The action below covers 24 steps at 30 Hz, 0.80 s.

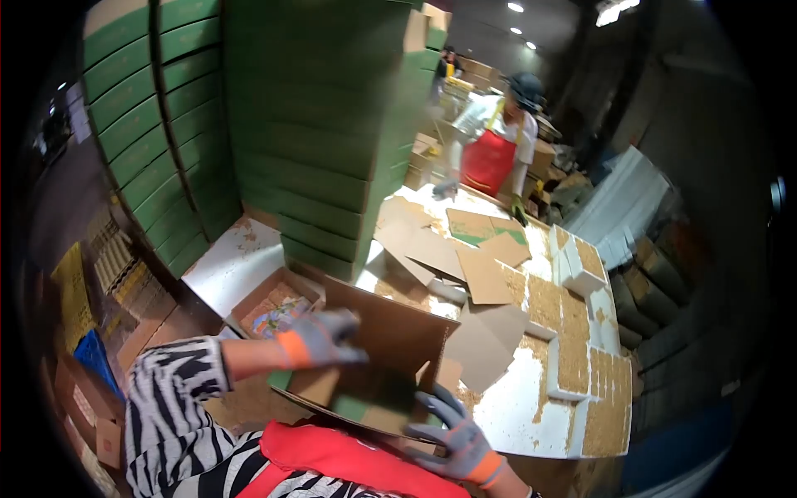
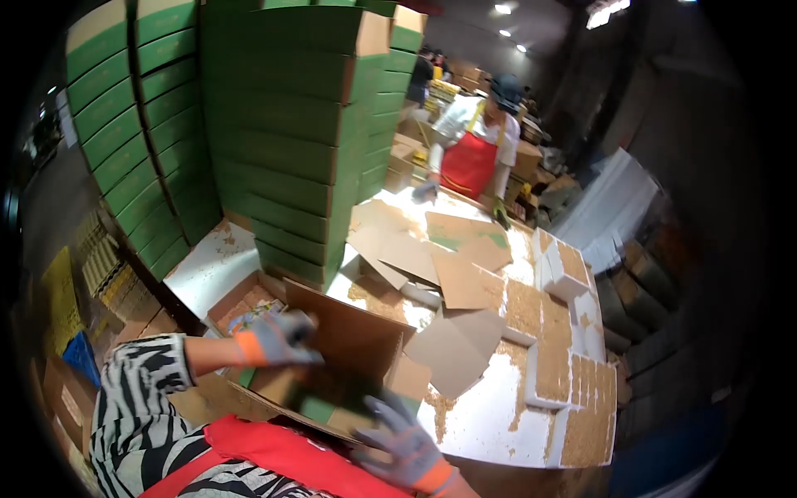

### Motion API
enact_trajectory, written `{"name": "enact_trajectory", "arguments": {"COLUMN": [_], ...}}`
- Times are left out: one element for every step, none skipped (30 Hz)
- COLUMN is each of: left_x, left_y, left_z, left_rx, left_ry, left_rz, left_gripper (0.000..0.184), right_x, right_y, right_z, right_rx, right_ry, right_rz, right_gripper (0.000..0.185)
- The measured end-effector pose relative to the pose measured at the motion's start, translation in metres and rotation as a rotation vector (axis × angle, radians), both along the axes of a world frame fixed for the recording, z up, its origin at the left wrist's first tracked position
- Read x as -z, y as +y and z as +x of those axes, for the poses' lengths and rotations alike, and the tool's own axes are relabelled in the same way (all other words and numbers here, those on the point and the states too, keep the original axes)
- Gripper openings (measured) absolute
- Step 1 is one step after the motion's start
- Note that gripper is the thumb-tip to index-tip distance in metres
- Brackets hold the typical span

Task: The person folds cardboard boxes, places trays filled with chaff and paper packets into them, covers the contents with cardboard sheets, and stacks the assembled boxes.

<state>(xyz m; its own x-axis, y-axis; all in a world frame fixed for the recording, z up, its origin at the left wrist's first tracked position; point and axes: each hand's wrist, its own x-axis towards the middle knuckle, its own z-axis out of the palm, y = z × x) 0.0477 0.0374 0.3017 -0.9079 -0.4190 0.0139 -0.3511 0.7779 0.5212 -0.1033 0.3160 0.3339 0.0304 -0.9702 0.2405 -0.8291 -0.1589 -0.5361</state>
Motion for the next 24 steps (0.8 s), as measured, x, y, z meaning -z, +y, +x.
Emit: {"name": "enact_trajectory", "arguments": {"left_x": [0.034,0.044,0.05,0.082,0.07,0.057,0.072,0.099,0.097,0.062,0.073,0.085,0.073,0.062,0.063,0.057,0.061,0.068,0.063,0.08,0.071,0.062,0.064,0.067], "left_y": [-0.001,-0.004,-0.015,-0.046,-0.049,-0.052,-0.06,-0.059,-0.03,0.004,0.007,0.011,0.014,0.02,0.015,0.013,0.007,0.006,0.007,0.008,0.002,0.0,0.002,0.004], "left_z": [-0.008,-0.016,-0.017,-0.029,-0.025,-0.022,-0.023,-0.024,-0.007,0.004,0.005,0.004,0.008,0.012,0.013,0.022,0.025,0.026,0.031,0.029,0.033,0.035,0.033,0.032], "left_rx": [0.275,0.479,0.468,0.508,0.266,0.018,0.284,0.5,0.373,0.032,-0.023,-0.063,-0.169,-0.27,-0.29,-0.341,-0.443,-0.546,-0.649,-0.692,-0.624,-0.552,-0.51,-0.473], "left_ry": [-0.092,-0.415,-0.404,-0.446,-0.307,-0.141,-0.023,0.065,0.237,0.057,0.042,0.022,0.203,0.384,0.641,0.712,0.759,0.805,0.546,0.245,0.042,-0.16,-0.108,-0.054], "left_rz": [-0.085,0.036,0.233,0.891,1.134,1.367,0.936,0.481,0.129,-0.005,-0.089,-0.172,-0.332,-0.483,-0.553,-0.673,-0.667,-0.652,-0.533,-0.248,-0.064,0.124,0.076,0.029], "left_gripper": [0.057,0.055,0.056,0.056,0.054,0.052,0.051,0.051,0.051,0.052,0.055,0.059,0.064,0.07,0.079,0.083,0.083,0.084,0.09,0.086,0.081,0.076,0.072,0.069], "right_x": [0.006,0.017,0.041,0.057,0.081,0.101,0.107,0.104,0.098,0.087,0.071,0.045,0.042,0.041,0.045,0.043,0.037,0.04,0.059,0.08,0.095,0.1,0.102,0.096], "right_y": [-0.016,-0.033,-0.04,-0.049,-0.053,-0.057,-0.059,-0.06,-0.066,-0.079,-0.087,-0.095,-0.11,-0.119,-0.12,-0.108,-0.087,-0.071,-0.057,-0.043,-0.038,-0.037,-0.04,-0.046], "right_z": [0.008,0.006,-0.006,-0.017,-0.029,-0.038,-0.026,-0.014,-0.015,-0.012,-0.013,-0.012,-0.026,-0.039,-0.044,-0.037,-0.024,-0.021,-0.029,-0.036,-0.043,-0.047,-0.055,-0.057], "right_rx": [-0.081,-0.167,-0.161,-0.004,0.197,0.382,0.382,0.379,0.259,0.211,0.245,0.292,0.38,0.469,0.507,0.443,0.382,0.32,0.134,-0.045,0.167,0.381,0.496,0.613], "right_ry": [-0.055,-0.102,-0.32,-0.799,-0.701,-0.598,-0.569,-0.546,0.124,0.269,0.443,0.613,0.533,0.456,0.384,0.301,0.219,0.141,0.159,0.171,-0.393,-0.952,-0.895,-0.835], "right_rz": [0.063,0.129,0.304,0.389,0.298,0.197,0.101,0.01,-0.052,-0.148,-0.197,-0.253,-0.319,-0.368,-0.271,-0.224,-0.191,-0.15,-0.121,-0.093,0.034,0.169,0.091,0.018], "right_gripper": [0.043,0.048,0.054,0.06,0.064,0.067,0.071,0.075,0.07,0.074,0.077,0.08,0.083,0.086,0.084,0.067,0.05,0.034,0.031,0.029,0.032,0.035,0.043,0.052]}}
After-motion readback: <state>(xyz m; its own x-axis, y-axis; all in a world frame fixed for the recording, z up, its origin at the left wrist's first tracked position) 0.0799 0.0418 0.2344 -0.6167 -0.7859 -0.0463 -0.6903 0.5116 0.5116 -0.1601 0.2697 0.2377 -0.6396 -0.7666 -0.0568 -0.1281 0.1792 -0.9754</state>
